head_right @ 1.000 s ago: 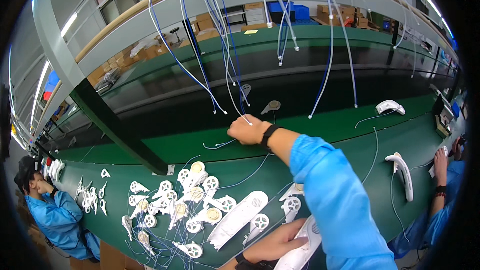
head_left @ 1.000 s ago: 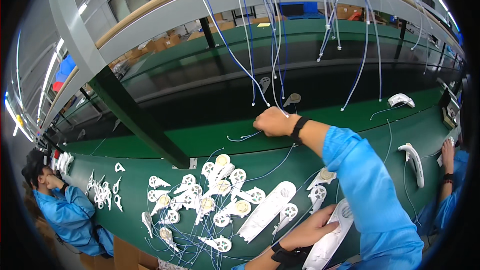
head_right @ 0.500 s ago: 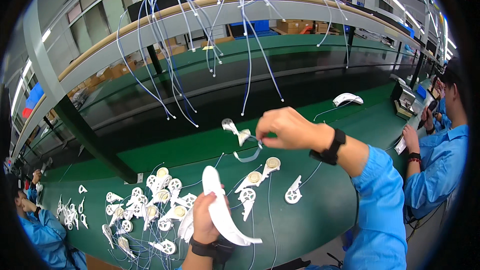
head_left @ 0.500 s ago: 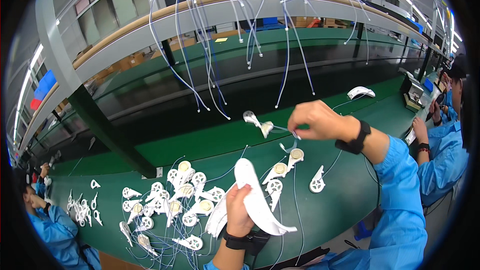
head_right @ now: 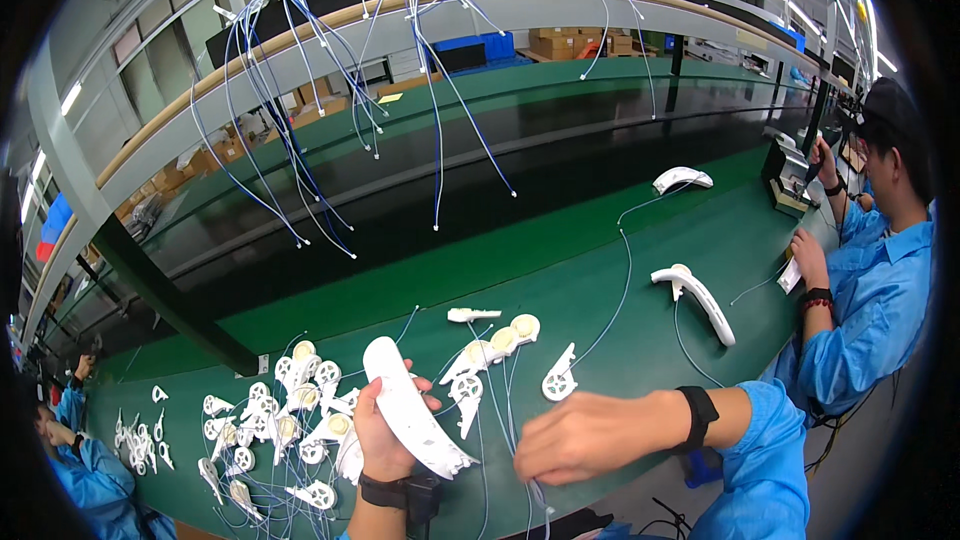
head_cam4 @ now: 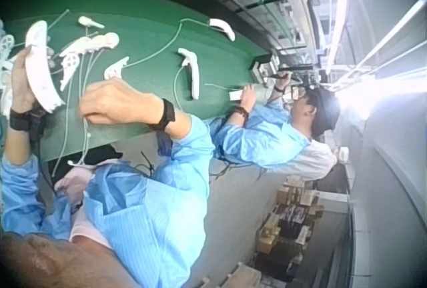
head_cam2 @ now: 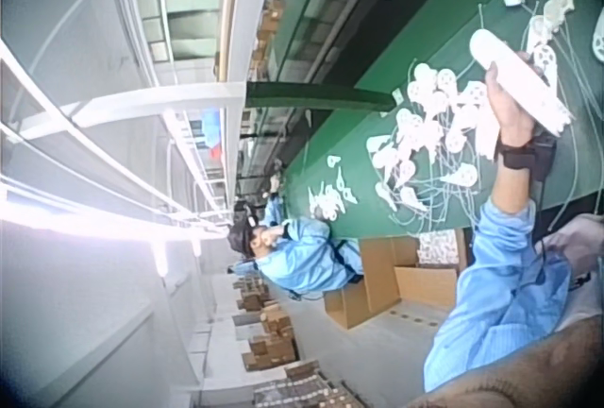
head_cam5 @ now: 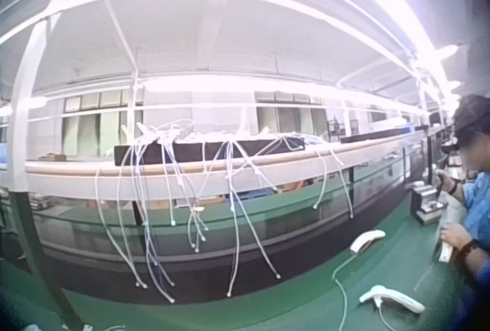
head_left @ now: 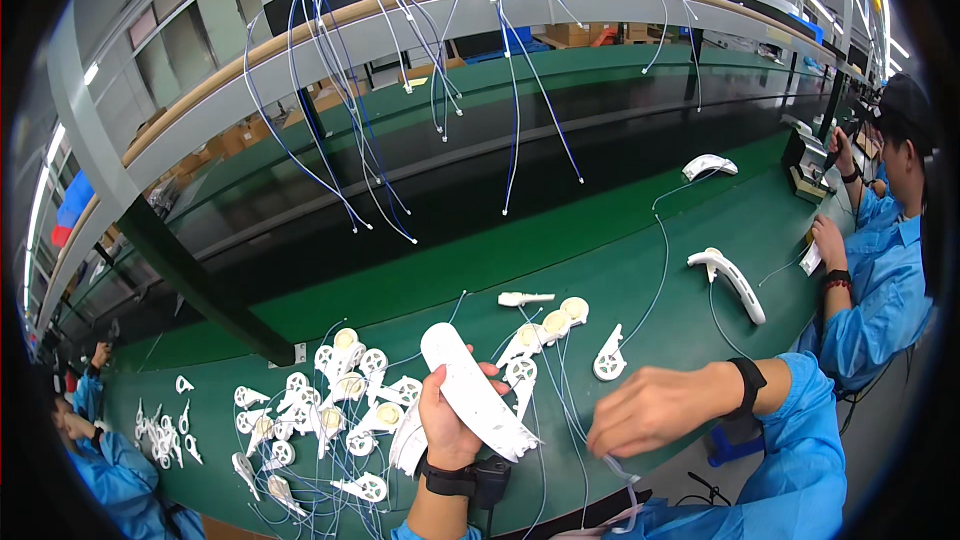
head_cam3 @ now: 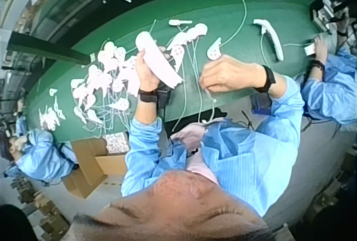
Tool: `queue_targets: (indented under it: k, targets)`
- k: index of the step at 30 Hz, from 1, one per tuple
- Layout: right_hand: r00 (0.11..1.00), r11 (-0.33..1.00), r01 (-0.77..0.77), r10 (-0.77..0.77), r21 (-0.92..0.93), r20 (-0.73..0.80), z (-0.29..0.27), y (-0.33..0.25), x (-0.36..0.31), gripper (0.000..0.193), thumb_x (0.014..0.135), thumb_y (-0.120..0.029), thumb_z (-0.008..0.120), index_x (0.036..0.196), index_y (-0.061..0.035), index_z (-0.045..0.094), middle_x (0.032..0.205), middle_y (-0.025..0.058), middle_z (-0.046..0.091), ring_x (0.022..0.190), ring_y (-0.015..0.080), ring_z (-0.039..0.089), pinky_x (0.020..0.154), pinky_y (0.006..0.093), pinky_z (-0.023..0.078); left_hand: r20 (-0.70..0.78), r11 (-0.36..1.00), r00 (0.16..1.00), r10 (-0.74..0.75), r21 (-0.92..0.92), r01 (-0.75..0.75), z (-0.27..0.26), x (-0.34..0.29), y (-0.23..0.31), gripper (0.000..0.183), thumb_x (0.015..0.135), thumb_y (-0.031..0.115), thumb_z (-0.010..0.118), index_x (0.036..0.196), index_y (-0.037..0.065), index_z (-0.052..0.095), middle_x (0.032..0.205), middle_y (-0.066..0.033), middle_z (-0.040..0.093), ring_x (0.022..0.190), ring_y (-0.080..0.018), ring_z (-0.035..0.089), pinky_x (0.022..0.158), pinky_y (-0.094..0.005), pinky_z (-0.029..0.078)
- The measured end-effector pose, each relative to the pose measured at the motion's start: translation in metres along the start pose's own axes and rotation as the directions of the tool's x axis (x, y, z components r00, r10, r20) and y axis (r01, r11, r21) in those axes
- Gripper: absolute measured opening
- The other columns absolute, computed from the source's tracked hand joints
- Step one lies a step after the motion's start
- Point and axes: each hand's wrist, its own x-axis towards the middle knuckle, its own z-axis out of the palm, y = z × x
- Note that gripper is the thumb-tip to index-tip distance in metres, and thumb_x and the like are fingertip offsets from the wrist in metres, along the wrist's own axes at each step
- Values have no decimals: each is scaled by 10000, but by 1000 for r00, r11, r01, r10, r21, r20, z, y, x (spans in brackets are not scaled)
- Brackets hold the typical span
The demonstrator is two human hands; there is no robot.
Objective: The worker is assembling white plastic housings for electronic components by threading wires and connecting internal parts.
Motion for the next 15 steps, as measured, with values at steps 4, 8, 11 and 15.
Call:
queue_targets:
  k: [4,8,11,15]
  targets:
    - [931,925,-253,153,283,332,-14,11,11,491,851,-238,702,1290,-75,555,1171,91,655,913,231,651,788,386,520,51,1000,999,-9,-21,10,-2,-1,1,497,876,360,475,1212,-5,509,911,-202,630,703,-343,650,640,-414,533]
    - [926,908,-297,349,296,-142,-25,72,17,266,860,-210,690,1068,-45,673,953,68,716,791,178,683,676,315,522,95,997,993,-73,25,71,-2,-2,-3,496,862,365,462,1177,-14,514,924,-209,626,717,-343,647,647,-418,536]
    - [740,839,-475,544,266,-396,-23,108,37,176,832,-120,659,987,-47,695,888,65,716,771,208,689,676,328,527,106,993,988,-112,46,108,-4,-1,-6,496,845,352,448,1075,-78,541,923,-200,624,741,-333,643,655,-410,531]
    - [738,803,-592,572,61,-359,-8,153,63,299,763,-28,649,1058,-69,680,1001,80,700,924,245,674,793,363,528,92,994,993,-70,88,62,-3,-3,-8,483,818,313,458,1044,-106,543,936,-192,625,749,-324,646,666,-404,532]
